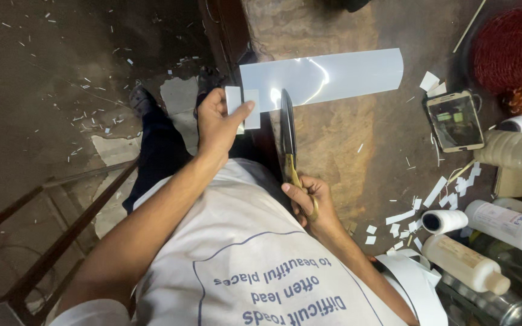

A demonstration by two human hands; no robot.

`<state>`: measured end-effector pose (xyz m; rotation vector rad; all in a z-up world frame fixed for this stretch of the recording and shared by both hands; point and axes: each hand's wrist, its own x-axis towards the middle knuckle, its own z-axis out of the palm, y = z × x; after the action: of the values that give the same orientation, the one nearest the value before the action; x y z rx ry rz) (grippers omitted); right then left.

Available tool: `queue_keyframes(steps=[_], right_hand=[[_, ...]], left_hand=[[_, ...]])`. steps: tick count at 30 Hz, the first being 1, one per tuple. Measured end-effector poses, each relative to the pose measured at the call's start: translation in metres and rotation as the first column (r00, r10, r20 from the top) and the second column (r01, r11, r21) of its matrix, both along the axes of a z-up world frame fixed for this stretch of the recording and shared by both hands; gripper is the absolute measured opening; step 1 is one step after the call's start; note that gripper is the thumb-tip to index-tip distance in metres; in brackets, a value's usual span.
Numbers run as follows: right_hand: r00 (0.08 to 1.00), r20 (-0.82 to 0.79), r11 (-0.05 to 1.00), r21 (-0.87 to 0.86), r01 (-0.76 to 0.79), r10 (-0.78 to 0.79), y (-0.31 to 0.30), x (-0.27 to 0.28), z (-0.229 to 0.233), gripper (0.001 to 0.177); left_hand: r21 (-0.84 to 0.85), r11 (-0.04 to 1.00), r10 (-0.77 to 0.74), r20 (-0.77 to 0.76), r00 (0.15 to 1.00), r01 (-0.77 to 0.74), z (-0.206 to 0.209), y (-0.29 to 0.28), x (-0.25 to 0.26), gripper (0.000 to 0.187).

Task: The person cuts a long strip of white paper into small rectangular pieces using scissors. They then insert these pieces into the slots of a black cylindrical component, repeating the cutting and inserting process.

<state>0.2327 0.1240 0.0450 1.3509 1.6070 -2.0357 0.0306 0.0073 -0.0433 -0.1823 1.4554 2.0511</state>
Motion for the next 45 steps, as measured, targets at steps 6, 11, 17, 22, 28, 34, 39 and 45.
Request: queue_keyframes(steps=[6, 11, 17, 22, 28, 34, 39, 45], right_hand=[[1.000, -0.007, 1.000, -0.015, 0.022, -0.022, -0.002, 0.000, 0.000, 0.036], [1.000, 0.017, 1.000, -0.013, 0.000, 0.000, 0.001, -0.002, 0.003, 0.036], [0.999, -0.031, 1.000, -0.015, -0.009, 0.009, 0.002, 0.007, 0.002, 0.037], [0.990, -0.103, 0.995, 0.023, -0.099, 0.101, 0.008, 0.028, -0.001, 0.040], [0.977, -0.173, 0.992, 0.001, -0.129, 0.127, 0.010, 0.041, 0.002, 0.046], [0.995, -0.080, 0.997, -0.043, -0.070, 0.066, 0.008, 0.026, -0.001, 0.044], [0.996, -0.082, 0.998, -0.057, -0.042, 0.037, 0.007, 0.024, -0.003, 0.041], [0.998, -0.046, 0.999, -0.031, -0.041, 0.039, 0.007, 0.023, -0.003, 0.041]], left_hand=[[-0.023, 0.999, 0.027, -0.002, 1.000, -0.027, 0.003, 0.002, 0.005, 0.011], [0.041, 0.997, 0.067, 0.018, 0.998, -0.068, 0.005, 0.004, 0.007, 0.010], [0.005, 0.998, 0.069, 0.034, 0.997, -0.069, 0.014, 0.006, 0.006, 0.011], [0.001, 0.997, 0.074, 0.040, 0.996, -0.074, 0.013, 0.006, 0.006, 0.010], [0.031, 0.999, 0.034, 0.073, 0.997, -0.037, 0.004, 0.008, 0.005, 0.018], [0.062, 0.997, -0.063, 0.171, 0.983, 0.053, -0.002, 0.009, 0.001, 0.015], [0.051, 0.989, -0.144, 0.122, 0.982, 0.138, -0.014, 0.005, 0.002, 0.016], [0.173, 0.974, -0.164, 0.081, 0.983, 0.148, -0.019, 0.005, -0.003, 0.020]])
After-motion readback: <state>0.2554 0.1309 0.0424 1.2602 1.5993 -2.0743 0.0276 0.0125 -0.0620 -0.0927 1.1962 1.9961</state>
